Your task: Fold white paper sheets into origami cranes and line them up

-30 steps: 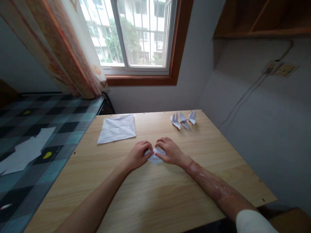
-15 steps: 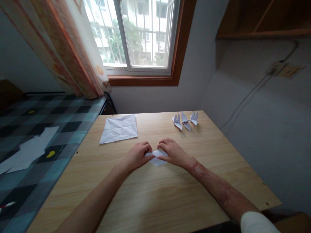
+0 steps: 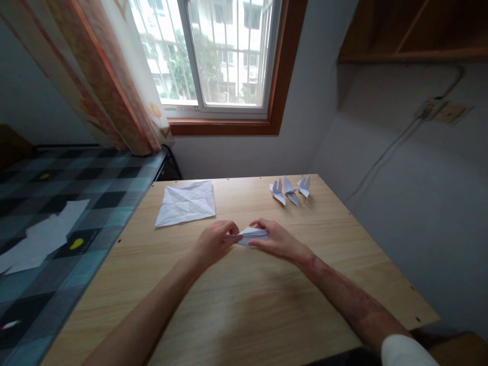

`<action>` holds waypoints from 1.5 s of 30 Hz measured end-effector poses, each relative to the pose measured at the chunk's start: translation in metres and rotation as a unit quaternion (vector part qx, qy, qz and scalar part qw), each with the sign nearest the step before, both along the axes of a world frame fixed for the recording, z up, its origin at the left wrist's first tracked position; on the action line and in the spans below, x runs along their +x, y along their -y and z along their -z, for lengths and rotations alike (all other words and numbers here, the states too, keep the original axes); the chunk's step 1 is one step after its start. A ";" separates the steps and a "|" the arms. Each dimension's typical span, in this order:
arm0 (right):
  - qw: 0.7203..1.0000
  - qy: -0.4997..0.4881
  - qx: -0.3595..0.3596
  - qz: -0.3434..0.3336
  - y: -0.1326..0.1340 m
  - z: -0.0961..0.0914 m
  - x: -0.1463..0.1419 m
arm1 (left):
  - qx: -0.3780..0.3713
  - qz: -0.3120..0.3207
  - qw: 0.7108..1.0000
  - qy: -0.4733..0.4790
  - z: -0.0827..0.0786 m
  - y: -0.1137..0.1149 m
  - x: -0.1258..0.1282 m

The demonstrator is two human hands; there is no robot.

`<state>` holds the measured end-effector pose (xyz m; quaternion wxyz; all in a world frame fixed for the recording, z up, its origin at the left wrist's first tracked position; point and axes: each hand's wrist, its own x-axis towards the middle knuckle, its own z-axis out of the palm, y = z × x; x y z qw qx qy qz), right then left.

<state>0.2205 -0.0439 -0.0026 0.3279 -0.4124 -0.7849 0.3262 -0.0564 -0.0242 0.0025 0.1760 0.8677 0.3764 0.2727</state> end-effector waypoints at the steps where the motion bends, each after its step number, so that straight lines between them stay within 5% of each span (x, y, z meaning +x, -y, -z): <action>1: 1.000 0.004 0.030 0.002 -0.002 0.000 0.000 | 0.030 0.013 0.999 0.008 -0.001 -0.002 0.000; 6: 0.979 0.024 0.202 0.001 -0.014 0.007 -0.001 | 0.142 0.044 0.988 0.033 -0.003 -0.007 -0.001; 15: 0.962 0.049 0.270 0.002 -0.018 0.018 0.007 | 0.040 -0.018 0.998 0.044 -0.001 0.002 0.002; 29: 0.968 0.118 0.198 -0.097 -0.016 0.012 0.017 | 0.043 0.055 0.997 -0.032 0.019 -0.009 -0.003; 37: 0.973 0.106 0.190 -0.073 -0.015 0.022 0.013 | 0.038 0.051 0.997 -0.047 0.015 -0.005 0.001; 45: 0.983 0.094 0.161 -0.003 -0.016 0.028 0.000 | 0.015 -0.023 1.000 -0.012 0.020 -0.001 0.015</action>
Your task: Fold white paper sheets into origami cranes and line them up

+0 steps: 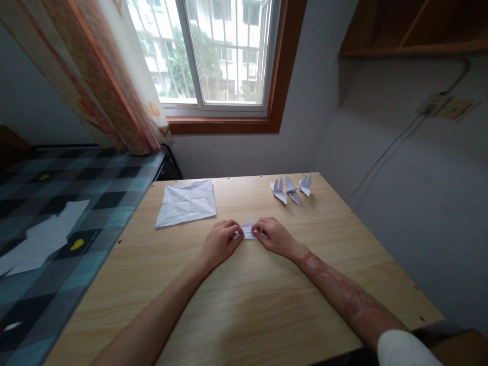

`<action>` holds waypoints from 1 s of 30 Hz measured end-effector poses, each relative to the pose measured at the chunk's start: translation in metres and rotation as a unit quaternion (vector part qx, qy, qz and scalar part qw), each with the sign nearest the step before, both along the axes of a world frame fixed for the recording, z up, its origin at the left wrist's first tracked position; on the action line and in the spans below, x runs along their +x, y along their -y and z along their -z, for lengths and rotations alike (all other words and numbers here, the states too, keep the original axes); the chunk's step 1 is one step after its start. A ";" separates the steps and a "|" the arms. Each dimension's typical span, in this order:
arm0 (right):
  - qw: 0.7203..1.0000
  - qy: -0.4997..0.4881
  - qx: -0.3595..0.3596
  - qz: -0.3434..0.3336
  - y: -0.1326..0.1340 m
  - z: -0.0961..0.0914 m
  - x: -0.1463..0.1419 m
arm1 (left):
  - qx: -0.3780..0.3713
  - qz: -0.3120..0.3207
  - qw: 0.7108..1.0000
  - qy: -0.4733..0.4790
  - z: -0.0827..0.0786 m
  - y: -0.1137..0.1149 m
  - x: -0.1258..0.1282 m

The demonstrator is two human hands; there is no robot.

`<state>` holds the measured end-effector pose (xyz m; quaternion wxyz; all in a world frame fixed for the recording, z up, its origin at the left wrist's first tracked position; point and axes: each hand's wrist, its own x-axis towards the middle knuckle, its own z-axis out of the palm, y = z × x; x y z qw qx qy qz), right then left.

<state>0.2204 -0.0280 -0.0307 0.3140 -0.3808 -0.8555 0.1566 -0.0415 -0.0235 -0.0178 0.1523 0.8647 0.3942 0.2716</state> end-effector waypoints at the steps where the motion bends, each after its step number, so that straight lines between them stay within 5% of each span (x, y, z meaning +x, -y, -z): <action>1: 1.000 -0.001 0.000 -0.001 0.000 0.001 -0.001 | 0.007 -0.004 1.000 -0.005 0.000 0.001 0.001; 9: 0.999 -0.028 0.015 0.038 -0.005 0.010 0.003 | 0.039 0.096 0.993 -0.059 -0.002 0.005 -0.001; 18: 1.000 -0.012 0.024 0.005 -0.002 0.003 0.003 | 0.045 0.083 0.993 -0.064 -0.010 0.008 0.001; 30: 0.995 0.054 0.077 -0.024 0.003 -0.002 0.002 | 0.077 0.070 0.993 -0.057 0.000 0.004 -0.003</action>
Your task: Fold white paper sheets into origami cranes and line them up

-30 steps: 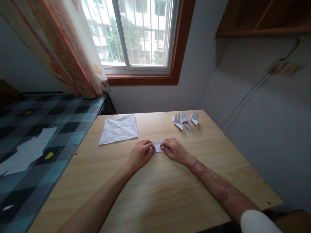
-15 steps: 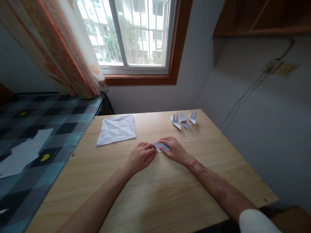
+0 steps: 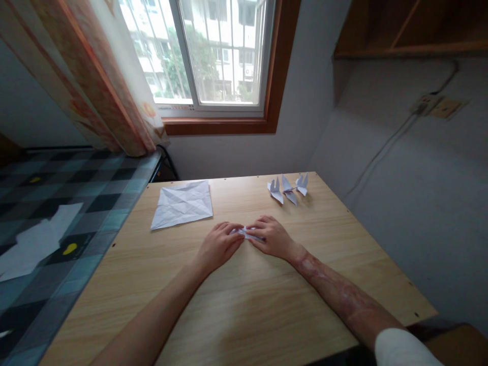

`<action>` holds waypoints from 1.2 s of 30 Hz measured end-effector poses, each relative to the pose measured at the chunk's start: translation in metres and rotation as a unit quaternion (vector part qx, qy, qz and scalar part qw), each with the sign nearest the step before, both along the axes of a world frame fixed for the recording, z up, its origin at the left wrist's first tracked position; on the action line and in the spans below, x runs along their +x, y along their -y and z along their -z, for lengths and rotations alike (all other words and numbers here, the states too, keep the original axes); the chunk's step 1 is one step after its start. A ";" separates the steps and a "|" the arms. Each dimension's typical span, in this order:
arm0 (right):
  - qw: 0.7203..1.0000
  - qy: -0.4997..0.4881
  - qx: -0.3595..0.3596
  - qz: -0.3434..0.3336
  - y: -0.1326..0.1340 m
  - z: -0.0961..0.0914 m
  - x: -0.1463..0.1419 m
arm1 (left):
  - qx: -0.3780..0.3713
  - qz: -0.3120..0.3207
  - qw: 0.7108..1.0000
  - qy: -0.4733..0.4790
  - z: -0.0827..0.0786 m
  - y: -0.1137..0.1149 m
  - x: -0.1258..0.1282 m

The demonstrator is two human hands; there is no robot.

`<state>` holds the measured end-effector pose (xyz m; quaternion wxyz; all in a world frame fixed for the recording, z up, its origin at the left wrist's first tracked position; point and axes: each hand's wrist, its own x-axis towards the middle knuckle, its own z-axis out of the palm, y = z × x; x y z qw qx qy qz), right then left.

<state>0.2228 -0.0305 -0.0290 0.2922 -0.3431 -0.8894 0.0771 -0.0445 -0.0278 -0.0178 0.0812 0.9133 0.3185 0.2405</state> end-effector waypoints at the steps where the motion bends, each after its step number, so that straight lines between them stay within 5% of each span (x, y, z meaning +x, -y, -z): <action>1: 1.000 0.006 0.004 -0.004 -0.001 0.001 0.000 | -0.008 0.003 1.000 0.000 0.000 0.000 0.000; 11: 0.999 -0.008 0.037 -0.014 -0.002 0.006 -0.007 | -0.010 -0.012 1.000 0.012 0.003 -0.001 0.001; 18: 0.995 -0.100 -0.024 0.016 -0.002 0.009 -0.009 | -0.003 -0.011 1.000 0.012 0.004 -0.001 0.002; 27: 0.986 -0.138 -0.087 0.033 -0.005 0.011 -0.008 | -0.117 -0.047 0.982 0.143 0.006 -0.009 0.011; 36: 0.988 -0.130 -0.068 0.049 -0.005 0.006 -0.009 | -0.124 -0.067 0.984 0.108 0.006 -0.007 0.008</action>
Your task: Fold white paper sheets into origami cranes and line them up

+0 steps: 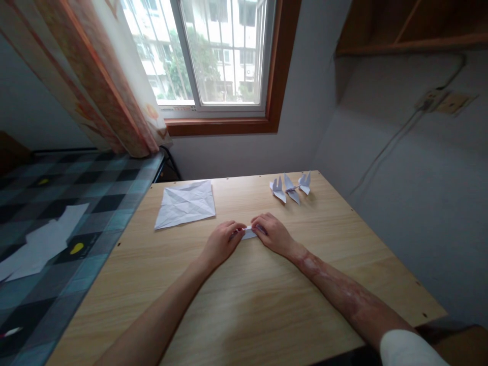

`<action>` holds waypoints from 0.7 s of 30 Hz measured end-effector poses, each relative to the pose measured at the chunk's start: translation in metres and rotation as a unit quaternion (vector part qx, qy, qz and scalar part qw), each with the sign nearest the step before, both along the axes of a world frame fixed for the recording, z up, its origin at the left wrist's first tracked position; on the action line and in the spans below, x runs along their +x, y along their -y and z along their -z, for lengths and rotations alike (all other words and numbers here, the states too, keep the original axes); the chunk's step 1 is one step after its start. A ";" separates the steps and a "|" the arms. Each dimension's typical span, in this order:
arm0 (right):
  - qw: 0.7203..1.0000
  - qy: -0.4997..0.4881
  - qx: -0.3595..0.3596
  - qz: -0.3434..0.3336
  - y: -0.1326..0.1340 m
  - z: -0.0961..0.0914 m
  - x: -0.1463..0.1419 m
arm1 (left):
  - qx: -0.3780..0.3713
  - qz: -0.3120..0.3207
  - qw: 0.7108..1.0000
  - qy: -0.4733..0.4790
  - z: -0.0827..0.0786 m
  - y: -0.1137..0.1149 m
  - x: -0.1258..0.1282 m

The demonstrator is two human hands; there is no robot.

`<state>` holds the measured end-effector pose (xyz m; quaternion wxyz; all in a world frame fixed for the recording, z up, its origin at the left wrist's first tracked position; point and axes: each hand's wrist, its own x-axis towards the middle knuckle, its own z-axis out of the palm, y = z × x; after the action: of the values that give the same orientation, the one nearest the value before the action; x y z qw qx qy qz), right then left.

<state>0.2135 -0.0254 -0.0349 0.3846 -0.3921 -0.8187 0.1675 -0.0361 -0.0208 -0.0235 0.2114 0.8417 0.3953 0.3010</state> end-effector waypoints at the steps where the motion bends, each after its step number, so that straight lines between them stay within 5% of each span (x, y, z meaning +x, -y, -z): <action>1: 1.000 -0.003 -0.007 0.001 0.000 0.000 0.000 | 0.000 -0.005 1.000 -0.001 0.000 0.000 0.000; 21: 1.000 0.012 -0.005 -0.027 -0.002 0.000 -0.001 | 0.045 0.017 0.998 -0.028 0.000 -0.003 0.000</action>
<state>0.2124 -0.0237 -0.0354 0.3685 -0.3733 -0.8327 0.1771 -0.0362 -0.0177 -0.0234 0.1674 0.8650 0.3727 0.2912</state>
